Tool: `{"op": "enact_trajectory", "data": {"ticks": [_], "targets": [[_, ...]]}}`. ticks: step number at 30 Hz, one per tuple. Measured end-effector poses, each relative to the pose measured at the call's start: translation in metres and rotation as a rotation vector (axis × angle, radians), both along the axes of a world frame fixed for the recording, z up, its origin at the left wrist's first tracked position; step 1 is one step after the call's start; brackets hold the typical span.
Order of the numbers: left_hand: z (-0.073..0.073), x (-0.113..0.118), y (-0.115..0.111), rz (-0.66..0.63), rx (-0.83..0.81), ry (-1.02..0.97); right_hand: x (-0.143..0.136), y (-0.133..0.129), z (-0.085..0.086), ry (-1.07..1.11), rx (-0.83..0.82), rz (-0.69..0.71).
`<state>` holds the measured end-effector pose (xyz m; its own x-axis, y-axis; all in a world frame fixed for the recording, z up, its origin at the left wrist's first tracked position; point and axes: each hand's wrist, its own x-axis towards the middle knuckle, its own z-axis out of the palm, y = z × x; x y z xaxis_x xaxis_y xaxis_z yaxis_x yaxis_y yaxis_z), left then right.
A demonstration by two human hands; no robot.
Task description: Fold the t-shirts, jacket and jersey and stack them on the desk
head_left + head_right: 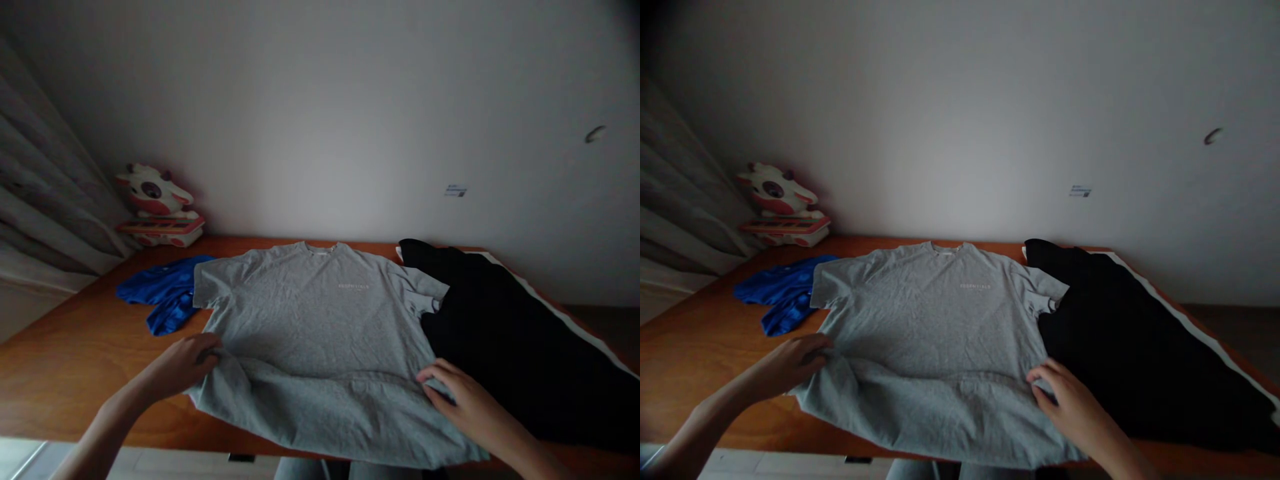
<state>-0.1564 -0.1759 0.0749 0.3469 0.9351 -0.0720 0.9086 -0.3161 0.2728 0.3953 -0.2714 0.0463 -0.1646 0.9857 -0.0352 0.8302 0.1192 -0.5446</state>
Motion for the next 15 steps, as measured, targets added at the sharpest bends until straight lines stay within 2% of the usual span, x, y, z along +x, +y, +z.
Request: {"op": "enact_trajectory", "data": {"ticks": [2, 5, 7, 9, 12, 14, 15], "targets": [[-0.001, 0.005, 0.004, -0.036, 0.069, -0.050, -0.008, 0.006, 0.001, -0.005, 0.099, -0.030], [-0.005, 0.023, 0.014, -0.066, 0.191, -0.106, -0.019, 0.019, -0.002, 0.032, 0.180, -0.088], [-0.009, 0.041, 0.022, -0.092, 0.246, -0.118, -0.016, 0.032, -0.005, 0.081, 0.208, -0.196], [-0.016, 0.060, 0.029, -0.135, 0.269, -0.119, -0.002, 0.051, -0.009, 0.117, 0.235, -0.395], [-0.031, 0.083, 0.035, -0.167, 0.282, -0.098, 0.032, 0.084, -0.010, 0.094, 0.265, -0.719], [-0.043, 0.092, 0.037, -0.163, 0.268, -0.049, 0.055, 0.107, -0.010, 0.055, 0.200, -0.803], [-0.049, 0.094, 0.038, -0.162, 0.250, -0.019, 0.063, 0.118, -0.010, 0.031, 0.140, -0.799]]}}
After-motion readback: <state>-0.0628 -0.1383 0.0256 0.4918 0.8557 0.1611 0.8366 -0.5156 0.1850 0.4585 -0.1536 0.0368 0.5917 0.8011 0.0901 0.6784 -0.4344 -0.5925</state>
